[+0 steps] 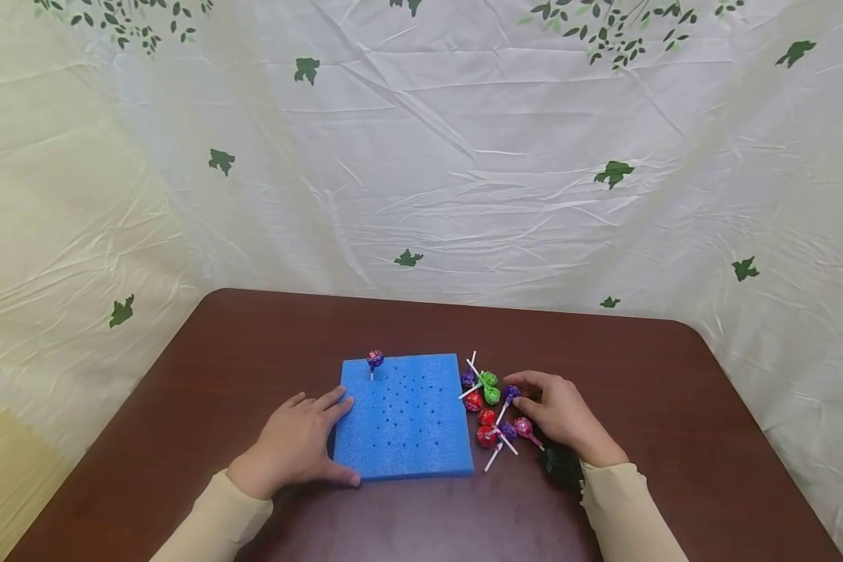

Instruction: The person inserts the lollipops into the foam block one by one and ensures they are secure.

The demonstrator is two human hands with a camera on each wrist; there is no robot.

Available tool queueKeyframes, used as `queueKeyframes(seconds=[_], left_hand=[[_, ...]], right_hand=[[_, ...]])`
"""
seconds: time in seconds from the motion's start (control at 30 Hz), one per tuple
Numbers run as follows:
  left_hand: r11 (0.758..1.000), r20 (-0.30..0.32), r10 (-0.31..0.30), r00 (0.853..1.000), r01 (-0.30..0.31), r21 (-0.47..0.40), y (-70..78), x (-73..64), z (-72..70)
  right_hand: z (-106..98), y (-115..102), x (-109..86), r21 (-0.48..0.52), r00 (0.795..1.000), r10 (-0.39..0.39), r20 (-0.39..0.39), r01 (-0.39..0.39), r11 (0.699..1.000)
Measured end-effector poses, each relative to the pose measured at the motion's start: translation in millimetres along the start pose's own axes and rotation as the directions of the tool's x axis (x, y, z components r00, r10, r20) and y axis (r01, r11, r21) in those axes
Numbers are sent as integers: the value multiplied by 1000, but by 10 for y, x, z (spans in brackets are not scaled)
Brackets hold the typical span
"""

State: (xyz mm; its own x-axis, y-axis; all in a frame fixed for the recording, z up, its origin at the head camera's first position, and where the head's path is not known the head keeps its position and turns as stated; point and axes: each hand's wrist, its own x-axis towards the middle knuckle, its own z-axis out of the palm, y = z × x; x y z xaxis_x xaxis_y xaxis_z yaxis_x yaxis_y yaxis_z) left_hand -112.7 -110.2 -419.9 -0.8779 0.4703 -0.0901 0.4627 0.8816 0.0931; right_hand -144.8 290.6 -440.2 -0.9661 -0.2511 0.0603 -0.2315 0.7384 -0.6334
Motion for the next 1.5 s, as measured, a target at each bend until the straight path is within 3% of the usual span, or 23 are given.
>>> queueKeyframes(seconds=[0.23, 0.5, 0.77, 1.23, 1.5], left_hand=[[1000, -5, -1, 1000, 1, -3, 6, -5, -6], [1000, -12, 0, 1000, 0, 7, 6, -4, 6], [1000, -8, -9, 1000, 9, 8, -15, 51, 13], [1000, 1, -8, 1000, 8, -5, -28, 90, -38], [1000, 4, -13, 1000, 14, -3, -18, 84, -50]], right_hand=[[-69, 3, -8, -15, 999, -10, -52, 9, 1000], [-79, -12, -10, 107, 997, 12, -77, -4, 994], [-106, -70, 79, 156, 990, -36, -136, 57, 986], [-92, -171, 139, 250, 993, -50, -110, 77, 965], [-101, -251, 133, 230, 992, -69, -109, 93, 969]])
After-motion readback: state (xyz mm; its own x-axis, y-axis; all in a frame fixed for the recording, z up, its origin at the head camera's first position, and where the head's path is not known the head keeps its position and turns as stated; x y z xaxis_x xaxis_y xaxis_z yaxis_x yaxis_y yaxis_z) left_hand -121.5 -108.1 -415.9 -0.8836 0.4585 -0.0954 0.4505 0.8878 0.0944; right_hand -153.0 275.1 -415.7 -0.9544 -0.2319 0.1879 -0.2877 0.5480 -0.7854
